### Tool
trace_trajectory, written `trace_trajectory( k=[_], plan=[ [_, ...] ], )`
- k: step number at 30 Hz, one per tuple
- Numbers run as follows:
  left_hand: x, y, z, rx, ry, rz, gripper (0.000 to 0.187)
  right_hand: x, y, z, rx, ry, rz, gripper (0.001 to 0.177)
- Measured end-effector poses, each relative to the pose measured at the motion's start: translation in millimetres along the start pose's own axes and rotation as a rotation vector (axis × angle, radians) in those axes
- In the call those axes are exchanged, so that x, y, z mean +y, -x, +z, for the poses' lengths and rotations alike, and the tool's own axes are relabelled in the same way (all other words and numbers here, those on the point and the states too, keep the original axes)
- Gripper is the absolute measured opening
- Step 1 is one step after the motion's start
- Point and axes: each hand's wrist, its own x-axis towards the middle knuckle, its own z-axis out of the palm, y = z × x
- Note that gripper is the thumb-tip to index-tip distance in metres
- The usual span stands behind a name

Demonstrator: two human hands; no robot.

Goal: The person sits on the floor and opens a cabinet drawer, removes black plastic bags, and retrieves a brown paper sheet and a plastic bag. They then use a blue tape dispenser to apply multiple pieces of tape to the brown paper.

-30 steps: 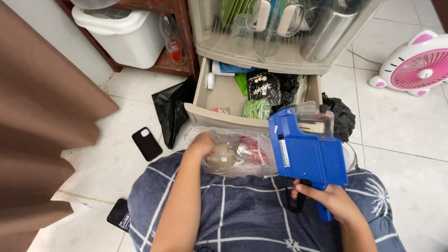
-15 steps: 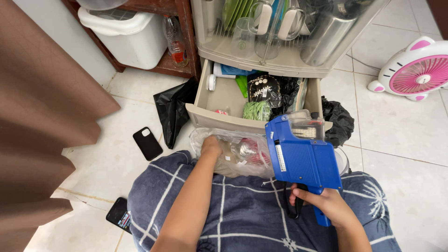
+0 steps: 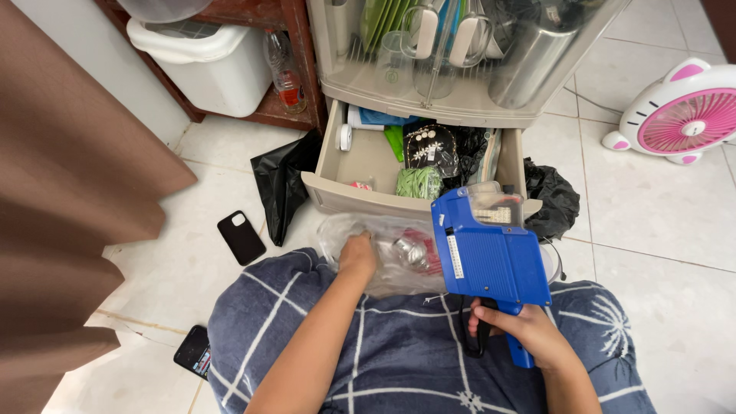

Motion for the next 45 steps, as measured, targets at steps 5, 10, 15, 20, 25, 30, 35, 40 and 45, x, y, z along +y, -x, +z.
trace_trajectory(
  k=[5,10,15,20,25,30,35,40,45],
  plan=[
    [-8.9,-6.0,15.6,-0.186,-0.090,-0.019,0.064,10.9,-6.6,-2.8,-0.048,-0.070,-0.006,0.023],
    [-15.5,-22.2,30.7,-0.111,-0.218,0.066,0.060,23.3,-9.3,-6.8,-0.139,-0.162,0.038,0.023],
    [-14.1,-28.4,41.9,0.223,-0.217,0.248,0.027,29.3,-5.3,-4.0,-0.200,-0.284,-0.006,0.022],
    [0.3,-10.8,47.2,0.295,-0.282,0.647,0.035,28.1,-6.5,-3.4,-0.177,-0.291,0.007,0.024],
    [8.4,3.7,42.0,0.201,-0.236,0.734,0.044,32.0,-7.4,-5.5,-0.189,-0.318,0.009,0.025],
    [4.1,4.9,34.3,-0.020,0.055,0.525,0.040,34.5,-7.9,-8.7,-0.166,-0.325,0.017,0.025],
    [1.1,2.1,31.6,-0.031,0.341,0.426,0.044,36.9,-9.9,-10.3,-0.168,-0.327,0.018,0.025],
    [5.3,15.4,17.0,0.178,0.370,0.254,0.033,40.3,-10.9,-10.0,-0.196,-0.330,0.028,0.024],
    [6.8,20.2,8.5,0.363,0.301,0.257,0.022,42.4,-11.1,-9.8,-0.237,-0.335,0.015,0.022]
  ],
)
